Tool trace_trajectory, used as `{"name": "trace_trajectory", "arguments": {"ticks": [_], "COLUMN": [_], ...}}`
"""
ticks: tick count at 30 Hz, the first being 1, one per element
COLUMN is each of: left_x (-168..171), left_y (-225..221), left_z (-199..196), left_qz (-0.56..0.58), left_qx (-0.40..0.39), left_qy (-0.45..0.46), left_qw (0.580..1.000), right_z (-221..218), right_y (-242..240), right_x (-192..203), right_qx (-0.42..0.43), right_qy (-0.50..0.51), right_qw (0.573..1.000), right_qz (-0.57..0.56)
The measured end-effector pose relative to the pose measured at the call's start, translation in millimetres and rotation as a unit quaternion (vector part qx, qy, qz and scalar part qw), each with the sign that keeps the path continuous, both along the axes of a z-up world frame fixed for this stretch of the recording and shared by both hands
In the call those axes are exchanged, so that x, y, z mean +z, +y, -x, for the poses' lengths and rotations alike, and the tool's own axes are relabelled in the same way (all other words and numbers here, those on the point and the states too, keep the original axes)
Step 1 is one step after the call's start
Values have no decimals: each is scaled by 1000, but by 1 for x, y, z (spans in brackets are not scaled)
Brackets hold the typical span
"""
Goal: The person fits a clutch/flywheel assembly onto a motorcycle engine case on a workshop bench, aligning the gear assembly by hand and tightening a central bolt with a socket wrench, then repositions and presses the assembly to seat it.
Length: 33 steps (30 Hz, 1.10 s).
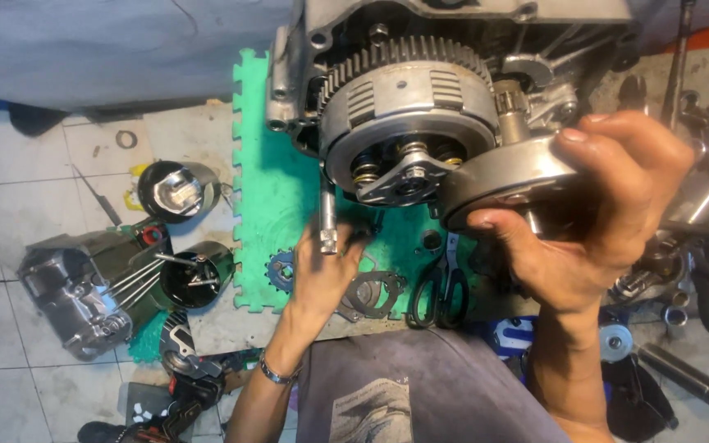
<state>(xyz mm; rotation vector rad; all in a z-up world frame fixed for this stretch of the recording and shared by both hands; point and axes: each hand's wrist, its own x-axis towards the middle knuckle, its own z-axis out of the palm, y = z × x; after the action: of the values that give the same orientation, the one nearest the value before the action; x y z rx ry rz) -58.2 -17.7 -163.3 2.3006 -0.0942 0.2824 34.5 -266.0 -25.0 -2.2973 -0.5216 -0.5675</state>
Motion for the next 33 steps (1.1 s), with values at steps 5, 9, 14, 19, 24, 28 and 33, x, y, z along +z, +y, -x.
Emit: {"name": "trace_trajectory", "arguments": {"ticks": [5,9,14,19,24,28,33], "left_x": [-3,7,-5,11,17,23,15], "left_y": [4,5,-1,-8,-5,-9,-17], "left_z": [-5,-11,-8,-16,-17,-21,-14], "left_qz": [42,86,19,13,34,34,-18], "left_qx": [-7,-13,-31,-4,-35,-46,-21], "left_qy": [55,42,8,49,26,35,72], "left_qw": [998,995,999,999,998,998,997], "right_z": [0,3,3,1,3,-1,-2], "right_y": [3,4,4,3,2,4,5], "right_x": [2,4,4,3,0,-1,-1], "right_qx": [4,0,-3,-1,0,3,0], "right_qy": [-4,3,6,-3,2,-2,-10], "right_qw": [1000,1000,1000,1000,1000,1000,1000], "right_qz": [0,-3,4,4,-1,-18,-28]}}
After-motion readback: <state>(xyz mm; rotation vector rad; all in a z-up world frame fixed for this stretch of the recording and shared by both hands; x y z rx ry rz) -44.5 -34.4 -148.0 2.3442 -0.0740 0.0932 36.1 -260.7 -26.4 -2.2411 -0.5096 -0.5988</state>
